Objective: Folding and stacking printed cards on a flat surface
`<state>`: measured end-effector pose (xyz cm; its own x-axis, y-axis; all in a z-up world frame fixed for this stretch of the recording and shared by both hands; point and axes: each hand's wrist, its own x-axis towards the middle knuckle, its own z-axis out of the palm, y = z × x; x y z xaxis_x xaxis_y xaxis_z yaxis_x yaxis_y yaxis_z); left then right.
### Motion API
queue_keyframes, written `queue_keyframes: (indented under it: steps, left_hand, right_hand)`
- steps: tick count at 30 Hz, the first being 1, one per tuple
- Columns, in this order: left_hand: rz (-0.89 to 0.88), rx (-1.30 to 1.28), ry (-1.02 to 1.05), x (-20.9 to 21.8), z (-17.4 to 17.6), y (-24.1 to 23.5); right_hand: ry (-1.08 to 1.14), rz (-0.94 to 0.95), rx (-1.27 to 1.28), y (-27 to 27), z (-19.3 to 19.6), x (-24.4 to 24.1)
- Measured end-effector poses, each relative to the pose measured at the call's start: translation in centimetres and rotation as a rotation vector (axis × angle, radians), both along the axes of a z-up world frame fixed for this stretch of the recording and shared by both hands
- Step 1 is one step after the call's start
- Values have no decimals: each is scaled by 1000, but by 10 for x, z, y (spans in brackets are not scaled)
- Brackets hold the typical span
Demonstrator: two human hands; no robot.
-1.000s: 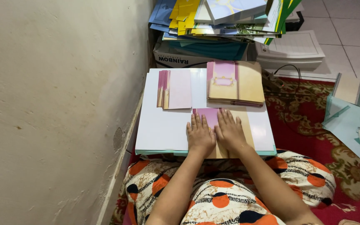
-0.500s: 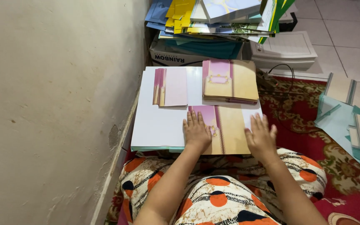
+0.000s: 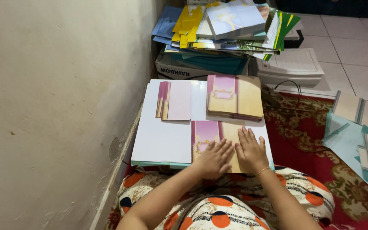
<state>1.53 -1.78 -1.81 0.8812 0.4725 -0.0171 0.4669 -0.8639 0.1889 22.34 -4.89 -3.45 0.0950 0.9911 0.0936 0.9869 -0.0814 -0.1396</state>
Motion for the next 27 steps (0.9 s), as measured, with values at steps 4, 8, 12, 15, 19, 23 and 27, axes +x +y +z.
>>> queue_keyframes:
  steps: [4, 8, 12, 15, 19, 23, 27]
  left_hand:
    - [112, 112, 3, 2, 6, 51]
    - [204, 75, -17, 3, 17, 45]
    - [0, 53, -32, -6, 25, -17]
    - [-87, -104, 65, -6, 33, -31]
    - [-19, 42, -31, 6, 12, 10]
    - [189, -15, -69, 12, 39, 40]
    - [177, -7, 23, 13, 33, 18]
  right_hand:
    - [19, -9, -27, 0, 1, 0]
    - [31, -12, 19, 0, 2, 1]
    - [43, -30, 21, 2, -3, 1]
    - [122, -63, 31, 3, 10, -9]
    - [14, -29, 52, 0, -1, -2]
    - [56, -31, 38, 0, 0, -2]
    - [49, -27, 45, -1, 1, -3]
